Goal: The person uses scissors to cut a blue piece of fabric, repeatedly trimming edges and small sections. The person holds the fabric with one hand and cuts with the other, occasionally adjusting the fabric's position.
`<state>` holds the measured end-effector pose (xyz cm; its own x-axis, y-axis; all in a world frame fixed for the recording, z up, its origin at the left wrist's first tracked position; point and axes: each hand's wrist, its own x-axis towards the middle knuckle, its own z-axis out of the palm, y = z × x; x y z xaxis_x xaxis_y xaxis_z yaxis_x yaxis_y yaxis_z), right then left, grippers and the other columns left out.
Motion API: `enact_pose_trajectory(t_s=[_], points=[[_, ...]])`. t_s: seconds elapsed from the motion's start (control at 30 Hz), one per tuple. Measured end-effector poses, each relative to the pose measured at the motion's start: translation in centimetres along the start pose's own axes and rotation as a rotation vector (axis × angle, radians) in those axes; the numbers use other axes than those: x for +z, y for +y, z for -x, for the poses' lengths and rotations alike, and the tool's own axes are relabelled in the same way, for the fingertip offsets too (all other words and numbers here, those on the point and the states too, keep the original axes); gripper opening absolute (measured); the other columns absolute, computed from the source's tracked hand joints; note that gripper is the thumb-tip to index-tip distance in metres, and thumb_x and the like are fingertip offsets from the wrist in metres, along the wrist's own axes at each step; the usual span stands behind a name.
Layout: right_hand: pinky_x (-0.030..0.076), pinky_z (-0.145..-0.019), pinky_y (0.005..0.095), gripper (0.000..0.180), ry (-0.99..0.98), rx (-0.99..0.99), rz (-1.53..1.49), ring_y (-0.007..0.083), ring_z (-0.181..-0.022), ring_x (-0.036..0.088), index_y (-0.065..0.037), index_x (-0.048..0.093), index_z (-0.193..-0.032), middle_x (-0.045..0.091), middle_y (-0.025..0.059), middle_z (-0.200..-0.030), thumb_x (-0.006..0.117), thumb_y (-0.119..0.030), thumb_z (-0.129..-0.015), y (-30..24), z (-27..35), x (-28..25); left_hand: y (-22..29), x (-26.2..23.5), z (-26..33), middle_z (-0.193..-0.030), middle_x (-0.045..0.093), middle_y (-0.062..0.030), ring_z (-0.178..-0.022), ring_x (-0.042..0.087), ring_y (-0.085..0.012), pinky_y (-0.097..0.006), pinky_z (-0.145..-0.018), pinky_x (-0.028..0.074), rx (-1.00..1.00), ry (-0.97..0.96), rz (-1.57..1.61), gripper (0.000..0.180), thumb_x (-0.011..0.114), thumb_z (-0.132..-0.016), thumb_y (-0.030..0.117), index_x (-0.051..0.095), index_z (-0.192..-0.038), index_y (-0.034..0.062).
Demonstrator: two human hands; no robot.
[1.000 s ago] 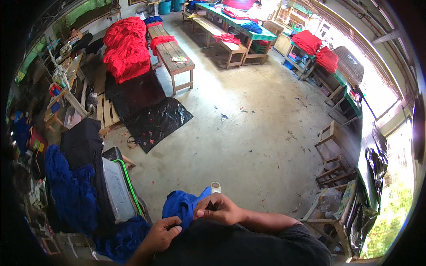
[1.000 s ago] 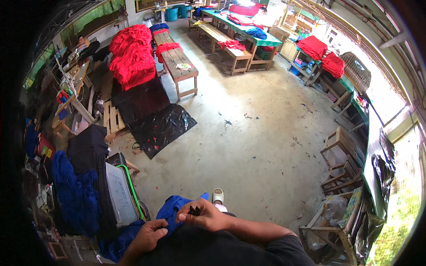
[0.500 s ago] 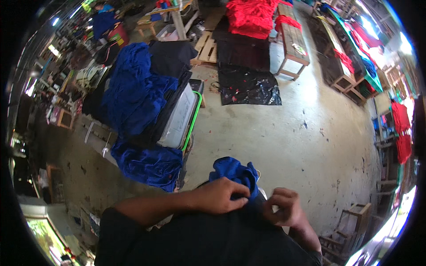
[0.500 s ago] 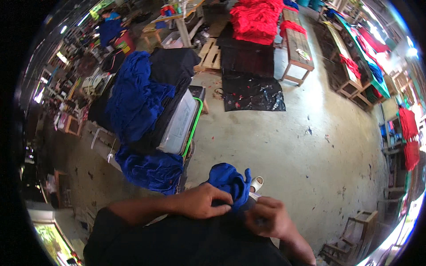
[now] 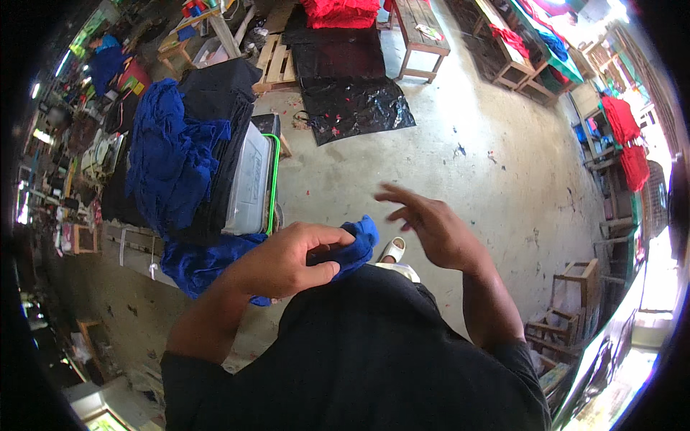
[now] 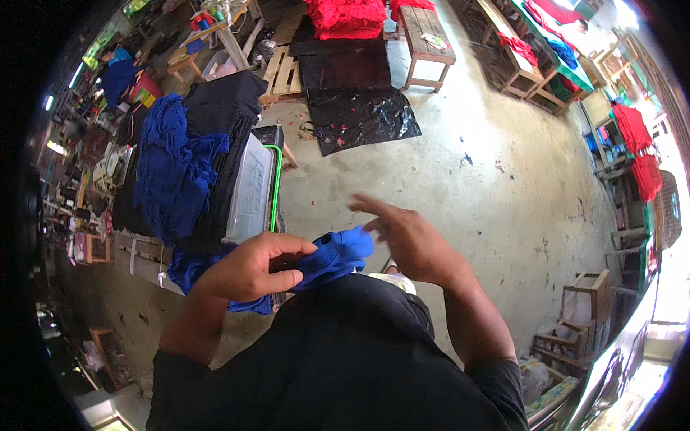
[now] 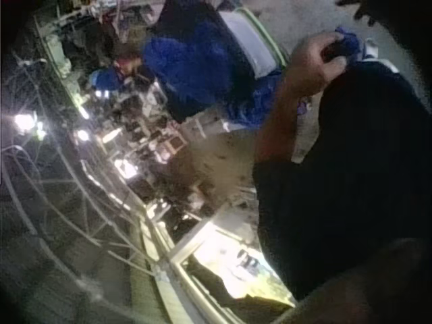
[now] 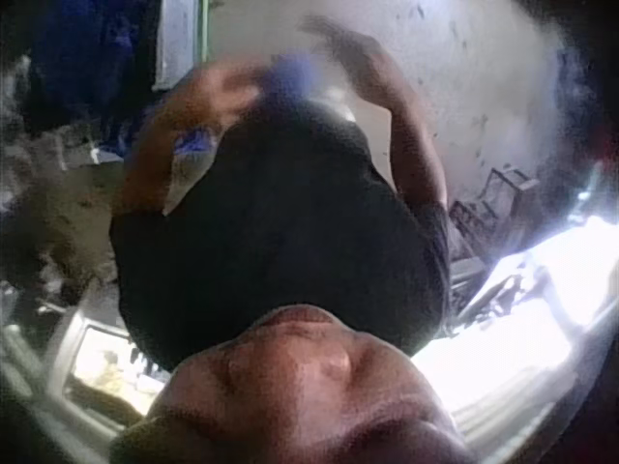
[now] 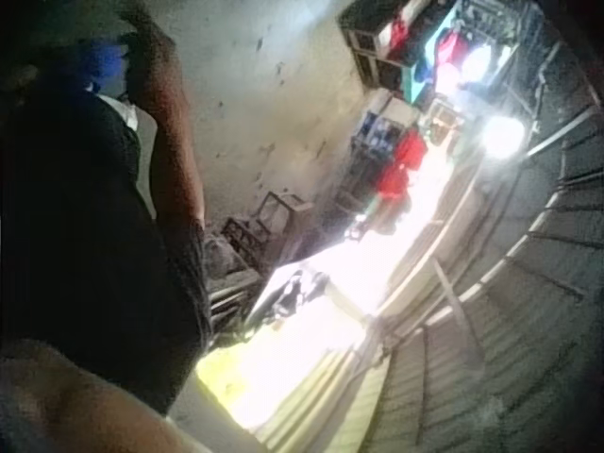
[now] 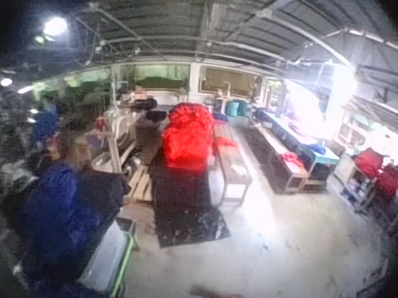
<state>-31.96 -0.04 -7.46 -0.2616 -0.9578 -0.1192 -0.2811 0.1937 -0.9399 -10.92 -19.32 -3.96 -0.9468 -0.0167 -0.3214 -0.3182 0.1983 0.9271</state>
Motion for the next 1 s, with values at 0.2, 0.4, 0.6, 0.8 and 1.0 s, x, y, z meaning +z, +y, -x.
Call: enact_pose_trajectory(t_s=[0.2, 0.4, 0.6, 0.8, 1.0], points=[[0.054, -0.078, 0.0361, 0.040, -0.228, -0.235, -0.073, 0.0273, -0.089, 0.070, -0.002, 0.065, -0.120, 0.072, 0.0136, -0.100, 0.077, -0.004, -0.083, -3.2, 0.2, 0.5, 3.8, -1.0, -0.2, -0.096, 0.073, -0.0185, -0.088, 0.071, -0.0196, -0.031, -0.084, 0.053, 0.093, -0.065, -0.222, 0.030, 0.074, -0.082, 0.005, 0.069, -0.110, -0.0042], [0.052, -0.068, 0.0337, 0.022, 0.064, -0.280, 0.022, 0.0219, -0.081, 0.069, -0.002, 0.069, -0.097, 0.070, 0.0102, -0.090, 0.083, -0.004, -0.079, -1.7, 1.7, -1.5, 5.1, -1.6, -0.6, -0.083, 0.072, -0.0136, -0.077, 0.071, -0.0212, -0.032, -0.074, 0.053, 0.061, -0.032, -0.300, 0.024, 0.078, -0.079, 0.006, 0.069, -0.100, -0.0006], [0.048, -0.061, 0.0356, 0.029, 0.366, -0.406, 0.177, 0.0263, -0.075, 0.062, -0.005, 0.059, -0.082, 0.056, 0.0083, -0.081, 0.073, 0.011, -0.062, -1.4, 3.5, -0.5, 3.9, 0.0, -1.7, -0.086, 0.067, -0.0107, -0.063, 0.067, -0.0265, -0.037, -0.065, 0.056, 0.541, 0.380, -0.720, 0.025, 0.077, -0.076, 0.000, 0.064, -0.097, 0.0061], [0.039, -0.051, 0.0303, 0.028, 0.594, -0.599, 0.121, 0.0182, -0.056, 0.048, -0.008, 0.044, -0.069, 0.047, 0.0057, -0.068, 0.064, 0.011, -0.064, 1.0, 5.0, 3.2, 2.6, 2.4, -0.9, -0.097, 0.065, -0.0151, -0.080, 0.068, -0.0309, -0.040, -0.069, 0.054, 0.654, 0.419, -0.653, 0.028, 0.071, -0.073, -0.005, 0.047, -0.083, 0.0059], [0.038, -0.053, 0.0287, 0.026, 0.390, -0.448, -0.236, 0.0185, -0.057, 0.050, -0.007, 0.047, -0.073, 0.051, 0.0047, -0.070, 0.067, 0.008, -0.067, 2.7, 7.6, 6.1, 1.8, 3.9, 0.2, -0.074, 0.051, -0.0049, -0.062, 0.045, -0.0154, -0.028, -0.056, 0.033, 0.275, -0.112, 0.109, 0.035, 0.081, -0.077, 0.015, 0.048, -0.086, 0.0079]])
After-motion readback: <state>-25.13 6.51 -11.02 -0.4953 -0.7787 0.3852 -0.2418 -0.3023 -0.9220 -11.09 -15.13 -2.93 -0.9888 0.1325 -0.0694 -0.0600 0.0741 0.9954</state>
